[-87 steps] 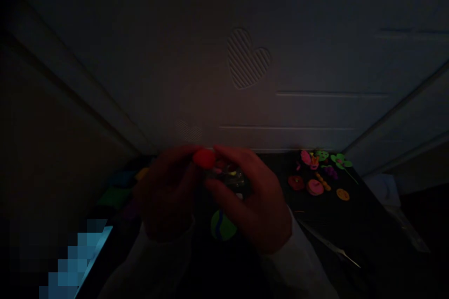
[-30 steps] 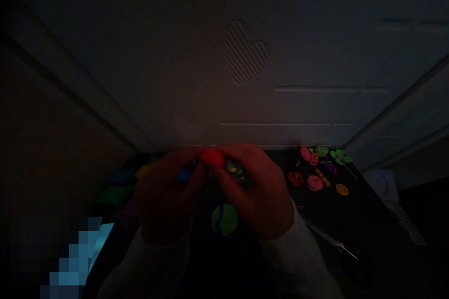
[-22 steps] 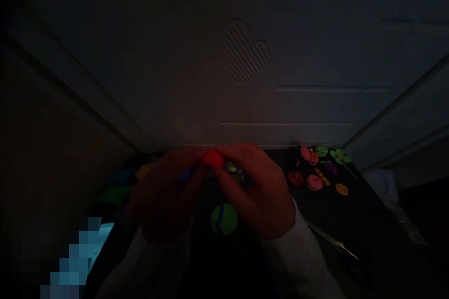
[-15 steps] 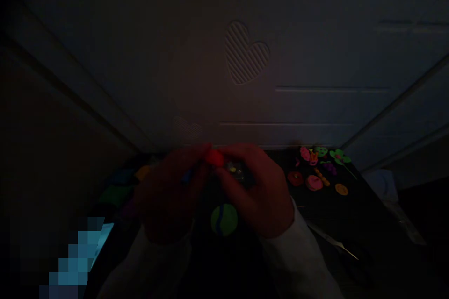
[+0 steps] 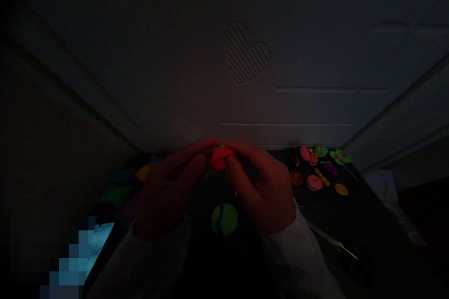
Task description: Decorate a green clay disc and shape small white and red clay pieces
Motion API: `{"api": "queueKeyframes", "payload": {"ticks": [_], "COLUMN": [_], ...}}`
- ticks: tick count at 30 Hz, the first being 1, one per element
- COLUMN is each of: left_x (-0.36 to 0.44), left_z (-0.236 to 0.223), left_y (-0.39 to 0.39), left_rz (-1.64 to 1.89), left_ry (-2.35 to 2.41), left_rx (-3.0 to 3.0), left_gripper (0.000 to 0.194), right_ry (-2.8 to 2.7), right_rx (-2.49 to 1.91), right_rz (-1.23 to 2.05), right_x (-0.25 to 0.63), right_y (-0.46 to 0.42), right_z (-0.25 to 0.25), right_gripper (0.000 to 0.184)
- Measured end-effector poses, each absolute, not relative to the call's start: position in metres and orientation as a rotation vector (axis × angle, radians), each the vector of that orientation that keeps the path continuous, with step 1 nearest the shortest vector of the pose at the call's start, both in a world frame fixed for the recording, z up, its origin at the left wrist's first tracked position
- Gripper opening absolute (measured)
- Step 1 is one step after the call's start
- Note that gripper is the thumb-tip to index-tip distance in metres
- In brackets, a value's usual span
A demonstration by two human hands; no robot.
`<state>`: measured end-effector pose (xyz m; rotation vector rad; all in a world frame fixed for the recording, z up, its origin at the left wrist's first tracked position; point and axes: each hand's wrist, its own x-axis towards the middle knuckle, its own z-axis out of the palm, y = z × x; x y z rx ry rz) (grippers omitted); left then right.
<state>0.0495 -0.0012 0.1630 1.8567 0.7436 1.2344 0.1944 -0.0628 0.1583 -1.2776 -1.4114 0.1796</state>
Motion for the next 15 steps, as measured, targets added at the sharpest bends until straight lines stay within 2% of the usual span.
{"api": "queueKeyframes", "payload": {"ticks": [4,9,15], "left_x": [0.051,0.056,0.058], "left_z": [0.166,0.169,0.171], "left_y": [0.001,-0.003,-0.003], "left_rz": [1.199,1.201,1.16], "left_ry": [0.704,0.68,0.627], "left_rx": [1.825,1.729,1.581], "left_gripper": [0.019,0.014,0.014], "right_ry": [-1.378,-1.533,-1.585], "right_rx": [-1.284,-1.318,-1.294], "right_rz": [0.132,-0.089,-0.175], "right_x": [0.192,0.195,0.196], "right_y": [-0.06,-0.058,-0.06], "right_z": [0.16,0.167,0.168], "right_gripper": [0.022,0.015,0.018]}}
